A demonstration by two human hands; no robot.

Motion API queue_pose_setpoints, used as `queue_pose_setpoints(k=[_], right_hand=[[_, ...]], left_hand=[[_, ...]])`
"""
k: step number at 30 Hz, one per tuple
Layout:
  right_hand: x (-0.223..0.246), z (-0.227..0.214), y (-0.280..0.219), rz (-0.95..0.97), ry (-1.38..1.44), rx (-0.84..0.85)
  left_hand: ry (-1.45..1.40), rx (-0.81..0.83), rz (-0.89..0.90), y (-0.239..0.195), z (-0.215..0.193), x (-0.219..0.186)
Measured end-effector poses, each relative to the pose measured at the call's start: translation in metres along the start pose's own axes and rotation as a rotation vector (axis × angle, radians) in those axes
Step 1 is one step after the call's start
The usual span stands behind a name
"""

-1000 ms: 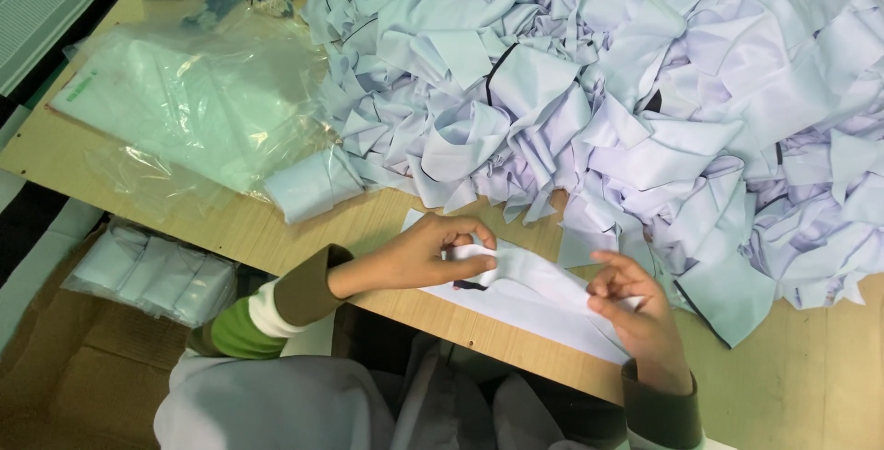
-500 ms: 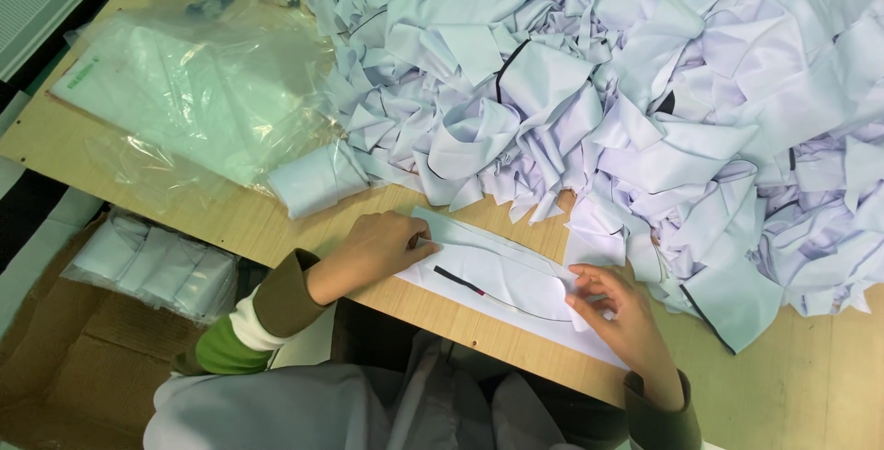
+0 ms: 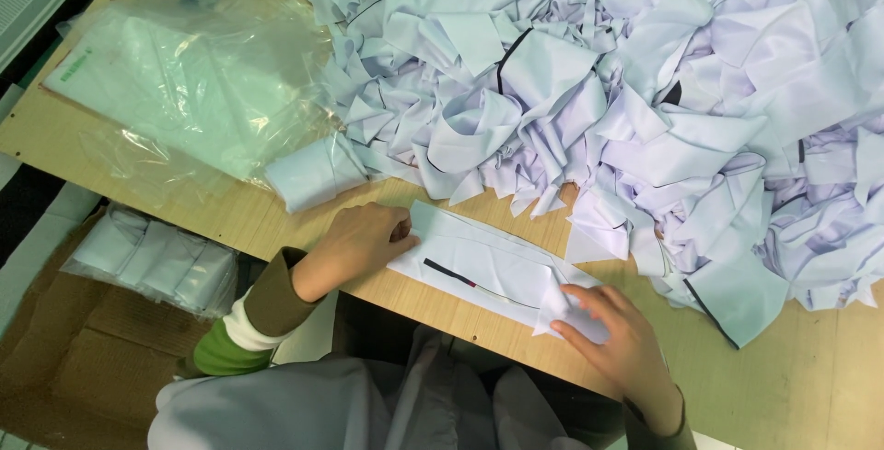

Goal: The person picks up white fabric collars from a pile on a table, rolls them into cylinders by hand, and places them into clear plastic bags.

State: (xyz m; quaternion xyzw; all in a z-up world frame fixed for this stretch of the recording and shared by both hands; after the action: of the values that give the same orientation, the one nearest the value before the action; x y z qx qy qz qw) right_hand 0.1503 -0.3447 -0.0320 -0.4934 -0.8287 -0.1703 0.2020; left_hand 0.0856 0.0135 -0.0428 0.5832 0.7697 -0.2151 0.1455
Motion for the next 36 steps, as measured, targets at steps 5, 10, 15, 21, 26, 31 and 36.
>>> queue_pose_setpoints(k=[5, 10, 15, 21, 26, 31, 36], right_hand=[[0.011, 0.026, -0.002, -0.134, 0.094, 0.130], [-0.004, 0.015, 0.001, -0.084, 0.197, 0.082], [-0.049, 0.000, -0.003, 0.221, 0.061, 0.057], [-0.065, -0.001, 0.003, 0.164, 0.058, -0.087], [-0.067, 0.004, 0.008, 0.149, 0.064, -0.078], [-0.069, 0.001, 0.006, 0.225, -0.003, -0.039], [-0.057, -0.003, 0.005, 0.216, -0.032, -0.050]], left_hand=[[0.002, 0.031, -0.030, 0.002, 0.001, 0.001], [-0.023, 0.050, -0.073, 0.005, 0.002, 0.005], [-0.058, 0.067, -0.110, 0.006, -0.001, 0.006], [-0.107, 0.069, -0.092, 0.012, -0.003, 0.009], [-0.105, 0.054, -0.123, 0.015, -0.010, 0.010], [-0.049, 0.017, -0.123, 0.016, -0.003, 0.013], [-0.058, 0.000, -0.120, 0.016, -0.001, 0.013]])
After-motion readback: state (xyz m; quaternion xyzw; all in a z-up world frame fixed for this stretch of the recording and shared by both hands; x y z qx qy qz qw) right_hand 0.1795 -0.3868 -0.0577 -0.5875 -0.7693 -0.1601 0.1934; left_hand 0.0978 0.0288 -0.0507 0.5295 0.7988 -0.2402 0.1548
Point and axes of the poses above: each hand's wrist, its own y-axis towards the middle knuckle, its own z-axis out of the palm, x = y × z, the point moved 5 cm from there along y, towards the middle knuckle, and after that the axes turned 14 degrees about -x, right-handed, at the moved point
